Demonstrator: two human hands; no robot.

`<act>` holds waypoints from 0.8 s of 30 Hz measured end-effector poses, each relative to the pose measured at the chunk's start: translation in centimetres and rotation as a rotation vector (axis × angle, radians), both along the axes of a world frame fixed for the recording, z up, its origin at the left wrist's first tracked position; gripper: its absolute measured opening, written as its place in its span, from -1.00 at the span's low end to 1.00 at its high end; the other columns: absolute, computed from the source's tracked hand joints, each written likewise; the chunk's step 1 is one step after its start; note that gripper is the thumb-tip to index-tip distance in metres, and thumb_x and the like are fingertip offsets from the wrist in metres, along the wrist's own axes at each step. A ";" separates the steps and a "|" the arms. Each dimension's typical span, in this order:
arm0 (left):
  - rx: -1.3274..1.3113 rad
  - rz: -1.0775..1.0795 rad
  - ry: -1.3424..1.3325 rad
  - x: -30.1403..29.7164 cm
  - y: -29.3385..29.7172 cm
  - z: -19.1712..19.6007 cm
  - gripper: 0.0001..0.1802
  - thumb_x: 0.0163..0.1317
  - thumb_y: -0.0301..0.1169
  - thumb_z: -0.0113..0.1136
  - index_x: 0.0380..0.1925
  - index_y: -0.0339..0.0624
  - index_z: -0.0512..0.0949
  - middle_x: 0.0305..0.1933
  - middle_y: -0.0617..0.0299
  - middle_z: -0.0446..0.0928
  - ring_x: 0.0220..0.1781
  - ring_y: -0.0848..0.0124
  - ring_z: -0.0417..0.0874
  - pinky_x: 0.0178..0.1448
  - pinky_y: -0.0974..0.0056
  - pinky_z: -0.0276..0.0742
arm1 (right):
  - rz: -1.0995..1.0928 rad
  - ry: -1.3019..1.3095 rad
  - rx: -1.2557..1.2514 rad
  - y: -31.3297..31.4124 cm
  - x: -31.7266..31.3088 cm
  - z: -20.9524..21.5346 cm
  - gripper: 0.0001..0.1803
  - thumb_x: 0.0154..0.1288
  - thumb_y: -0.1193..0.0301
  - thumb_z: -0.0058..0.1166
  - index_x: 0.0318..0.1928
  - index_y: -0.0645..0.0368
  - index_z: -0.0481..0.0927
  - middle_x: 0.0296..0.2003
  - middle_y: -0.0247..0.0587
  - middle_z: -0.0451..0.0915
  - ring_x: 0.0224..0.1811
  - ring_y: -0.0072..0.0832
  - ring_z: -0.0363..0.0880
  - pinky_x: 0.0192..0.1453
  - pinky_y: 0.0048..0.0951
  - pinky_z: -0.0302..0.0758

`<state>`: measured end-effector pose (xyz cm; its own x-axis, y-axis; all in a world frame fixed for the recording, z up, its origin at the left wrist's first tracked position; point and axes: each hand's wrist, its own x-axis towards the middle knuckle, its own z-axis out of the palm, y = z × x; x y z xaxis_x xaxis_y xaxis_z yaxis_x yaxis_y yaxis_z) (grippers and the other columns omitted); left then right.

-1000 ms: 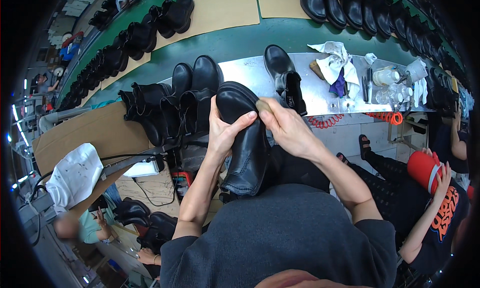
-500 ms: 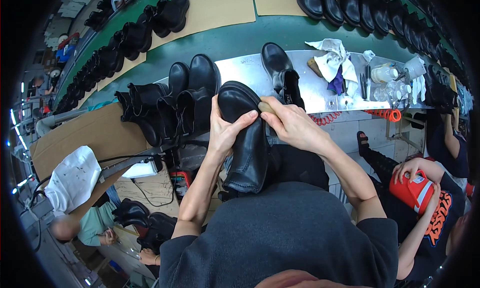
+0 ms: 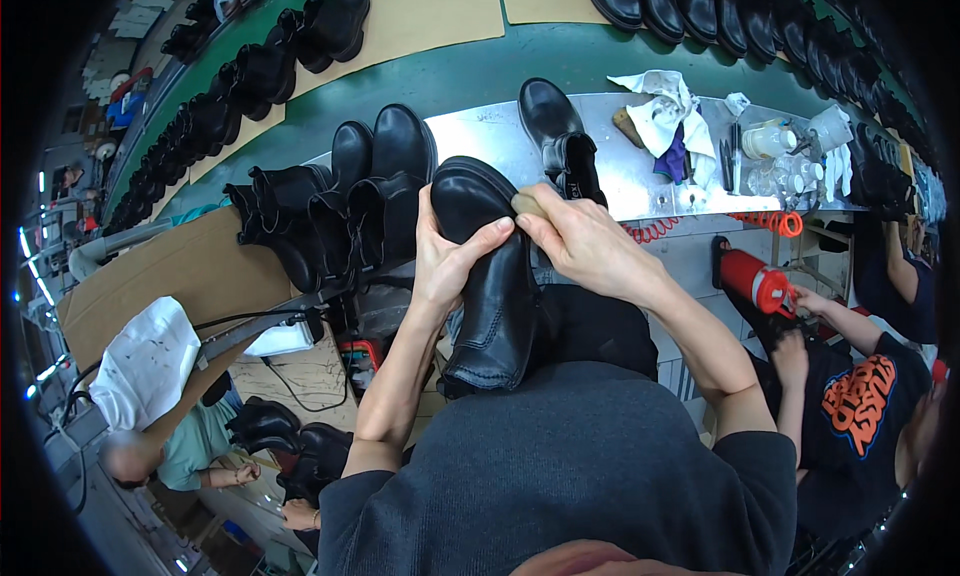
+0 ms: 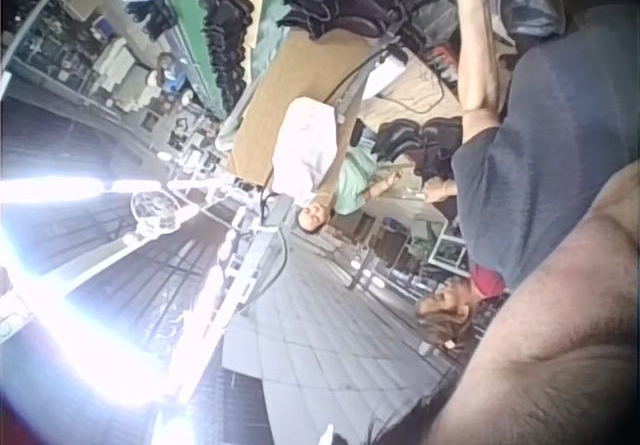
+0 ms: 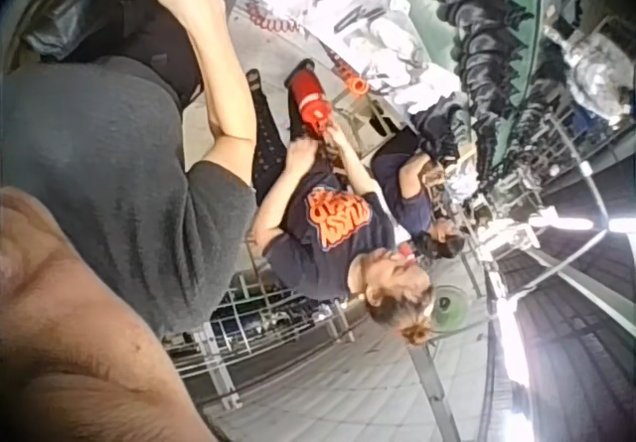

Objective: The person handles black leather boots on a factory assembly line, picking them up and inspecting them. They use a spray gun to apply a coating to the boots and then use a wooden block to rub and polish the leather surface. The person repeatedly picks up boots, treats them, and places them back on the line.

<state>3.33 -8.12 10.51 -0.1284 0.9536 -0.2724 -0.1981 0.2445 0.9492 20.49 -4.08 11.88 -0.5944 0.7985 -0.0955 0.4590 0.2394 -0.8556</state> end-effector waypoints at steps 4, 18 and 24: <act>-0.024 -0.002 0.002 0.3 0.1 0.1 -0.47 -0.03 -0.56 0.36 -0.04 -0.23 0.35 -0.16 0.16 0.52 -0.14 0.42 0.60 -0.02 0.32 0.55 | 0.080 -0.106 -0.022 1.3 0.2 0.2 -0.72 0.39 0.30 -0.13 -0.15 0.31 0.40 -0.42 0.26 0.56 -0.34 0.16 0.56 -0.27 0.01 0.48; -0.146 0.065 -0.030 -1.7 0.9 -1.9 -0.36 -0.06 -0.42 0.40 0.05 -0.25 0.35 -0.12 0.15 0.51 -0.11 0.40 0.58 0.00 0.31 0.51 | -0.700 1.369 -0.757 5.5 -0.3 -5.3 -0.88 0.32 0.45 0.03 -0.16 0.14 0.41 -0.30 -0.24 0.48 -0.22 -0.38 0.55 0.05 -0.10 0.57; -0.144 0.098 -0.018 -1.9 0.6 -1.5 -0.34 -0.09 -0.43 0.41 0.05 -0.25 0.34 -0.12 0.14 0.51 -0.11 0.40 0.57 0.01 0.32 0.50 | -0.731 1.391 -0.638 4.5 -3.4 -5.5 -0.83 0.29 0.39 0.12 -0.18 0.10 0.44 -0.27 -0.31 0.48 -0.16 -0.48 0.51 0.17 0.01 0.48</act>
